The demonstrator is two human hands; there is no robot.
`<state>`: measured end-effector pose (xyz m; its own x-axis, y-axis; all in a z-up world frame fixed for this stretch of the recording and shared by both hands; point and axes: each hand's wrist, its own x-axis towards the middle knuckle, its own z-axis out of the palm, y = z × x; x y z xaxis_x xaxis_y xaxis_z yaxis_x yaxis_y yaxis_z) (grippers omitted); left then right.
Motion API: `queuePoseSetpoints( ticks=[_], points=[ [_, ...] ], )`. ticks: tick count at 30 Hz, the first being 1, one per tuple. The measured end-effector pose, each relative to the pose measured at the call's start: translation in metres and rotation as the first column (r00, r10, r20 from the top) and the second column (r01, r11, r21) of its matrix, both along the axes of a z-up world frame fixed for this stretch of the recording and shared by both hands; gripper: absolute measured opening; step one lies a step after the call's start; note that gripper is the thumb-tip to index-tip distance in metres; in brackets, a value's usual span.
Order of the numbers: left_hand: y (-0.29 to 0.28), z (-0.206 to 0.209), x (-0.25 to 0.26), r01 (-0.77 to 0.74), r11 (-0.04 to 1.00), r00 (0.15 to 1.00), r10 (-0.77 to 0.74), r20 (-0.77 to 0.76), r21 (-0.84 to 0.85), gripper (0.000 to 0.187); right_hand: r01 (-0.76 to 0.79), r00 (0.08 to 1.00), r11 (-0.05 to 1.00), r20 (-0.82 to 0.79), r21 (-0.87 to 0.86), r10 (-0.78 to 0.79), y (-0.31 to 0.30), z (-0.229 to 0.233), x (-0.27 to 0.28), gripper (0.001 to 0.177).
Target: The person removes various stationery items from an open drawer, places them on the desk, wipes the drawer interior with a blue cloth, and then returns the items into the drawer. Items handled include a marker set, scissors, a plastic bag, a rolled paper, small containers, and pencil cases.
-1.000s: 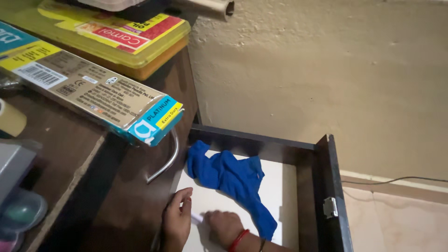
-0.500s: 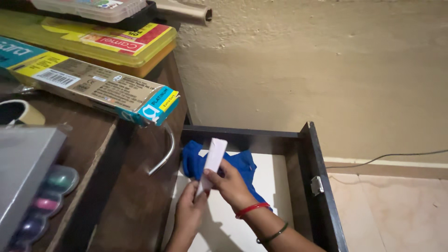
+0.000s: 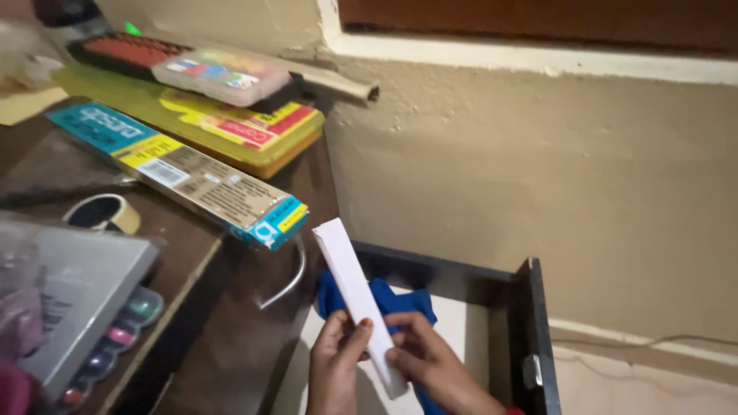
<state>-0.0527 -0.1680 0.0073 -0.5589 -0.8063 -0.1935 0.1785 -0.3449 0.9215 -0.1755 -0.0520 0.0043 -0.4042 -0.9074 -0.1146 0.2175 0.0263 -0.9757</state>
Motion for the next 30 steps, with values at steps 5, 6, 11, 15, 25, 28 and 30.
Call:
queuePoseSetpoints(
  ticks=[5, 6, 11, 15, 25, 28, 30],
  points=[
    [0.003, 0.060, -0.003, 0.036, 0.963, 0.996, -0.056, -0.066, -0.266, 0.037, 0.366, 0.931, 0.924, 0.040, -0.112, -0.364, 0.004, 0.051, -0.008, 0.029],
    [0.003, 0.076, -0.004, 0.016, 0.957, 0.996, -0.039, -0.074, -0.289, 0.038, 0.388, 0.919, 0.901, 0.005, -0.193, -0.395, 0.001, 0.072, -0.006, 0.030],
    [0.001, 0.137, 0.006, -0.131, 0.900, 0.962, 0.014, -0.274, -0.416, 0.039, 0.311, 0.820, 0.806, -0.287, -0.503, -0.496, -0.026, 0.180, 0.019, 0.025],
    [0.008, 0.158, 0.014, -0.333, 0.858, 0.859, 0.104, -0.501, -0.391, 0.034, 0.085, 0.545, 0.744, -0.595, -0.662, -0.591, -0.055, 0.243, 0.045, 0.020],
    [0.012, 0.166, 0.019, -0.369, 0.896, 0.796, 0.167, -0.582, -0.248, 0.038, -0.224, 0.421, 0.743, -0.750, -0.631, -0.510, -0.110, 0.298, 0.077, 0.016],
    [0.010, 0.161, 0.019, -0.391, 0.865, 0.806, 0.158, -0.571, -0.313, 0.038, -0.329, 0.355, 0.782, -0.837, -0.530, -0.417, -0.126, 0.304, 0.083, 0.016],
    [0.006, 0.154, 0.018, -0.379, 0.883, 0.806, 0.168, -0.568, -0.278, 0.036, -0.413, 0.350, 0.773, -0.867, -0.482, -0.354, -0.132, 0.303, 0.078, 0.018]
  ],
)
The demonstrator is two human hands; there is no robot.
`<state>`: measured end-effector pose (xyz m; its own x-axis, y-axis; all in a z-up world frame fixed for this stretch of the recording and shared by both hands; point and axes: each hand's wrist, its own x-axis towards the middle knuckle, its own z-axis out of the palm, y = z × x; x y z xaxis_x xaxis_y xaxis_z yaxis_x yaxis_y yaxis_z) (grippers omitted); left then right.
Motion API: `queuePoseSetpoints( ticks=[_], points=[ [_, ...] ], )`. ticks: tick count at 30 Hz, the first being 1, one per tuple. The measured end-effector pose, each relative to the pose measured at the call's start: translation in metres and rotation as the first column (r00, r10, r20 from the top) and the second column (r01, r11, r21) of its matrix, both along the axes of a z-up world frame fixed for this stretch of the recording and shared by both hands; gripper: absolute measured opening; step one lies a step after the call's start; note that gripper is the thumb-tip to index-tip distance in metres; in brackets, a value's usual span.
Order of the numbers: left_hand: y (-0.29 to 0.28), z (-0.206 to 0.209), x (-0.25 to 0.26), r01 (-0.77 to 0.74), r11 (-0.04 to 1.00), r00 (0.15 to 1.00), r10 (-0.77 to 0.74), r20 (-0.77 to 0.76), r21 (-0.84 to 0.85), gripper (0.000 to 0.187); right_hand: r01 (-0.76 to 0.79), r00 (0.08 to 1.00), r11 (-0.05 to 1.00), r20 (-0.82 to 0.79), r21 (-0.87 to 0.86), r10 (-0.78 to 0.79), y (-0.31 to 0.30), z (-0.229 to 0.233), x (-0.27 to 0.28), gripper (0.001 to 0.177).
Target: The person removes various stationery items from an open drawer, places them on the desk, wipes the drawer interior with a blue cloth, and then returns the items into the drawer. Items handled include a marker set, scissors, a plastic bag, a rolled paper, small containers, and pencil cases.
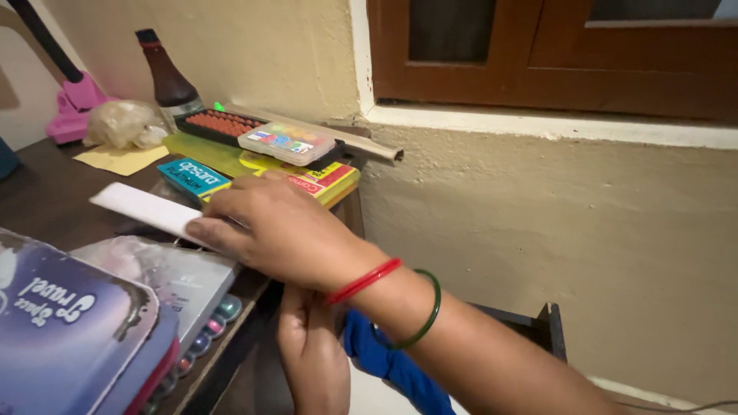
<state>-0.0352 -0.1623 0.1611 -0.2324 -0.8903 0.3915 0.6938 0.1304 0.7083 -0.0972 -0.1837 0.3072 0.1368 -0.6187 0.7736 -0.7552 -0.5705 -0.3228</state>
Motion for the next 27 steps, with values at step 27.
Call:
queuePoseSetpoints(
  ticks=[27],
  points=[
    [-0.090, -0.370, 0.079, -0.083, 0.889, 0.440, 0.438, 0.784, -0.450, 0.038, 0.367, 0.910, 0.381, -0.242, 0.849, -0.338, -0.068, -0.423, -0.096, 0.070]
  ],
)
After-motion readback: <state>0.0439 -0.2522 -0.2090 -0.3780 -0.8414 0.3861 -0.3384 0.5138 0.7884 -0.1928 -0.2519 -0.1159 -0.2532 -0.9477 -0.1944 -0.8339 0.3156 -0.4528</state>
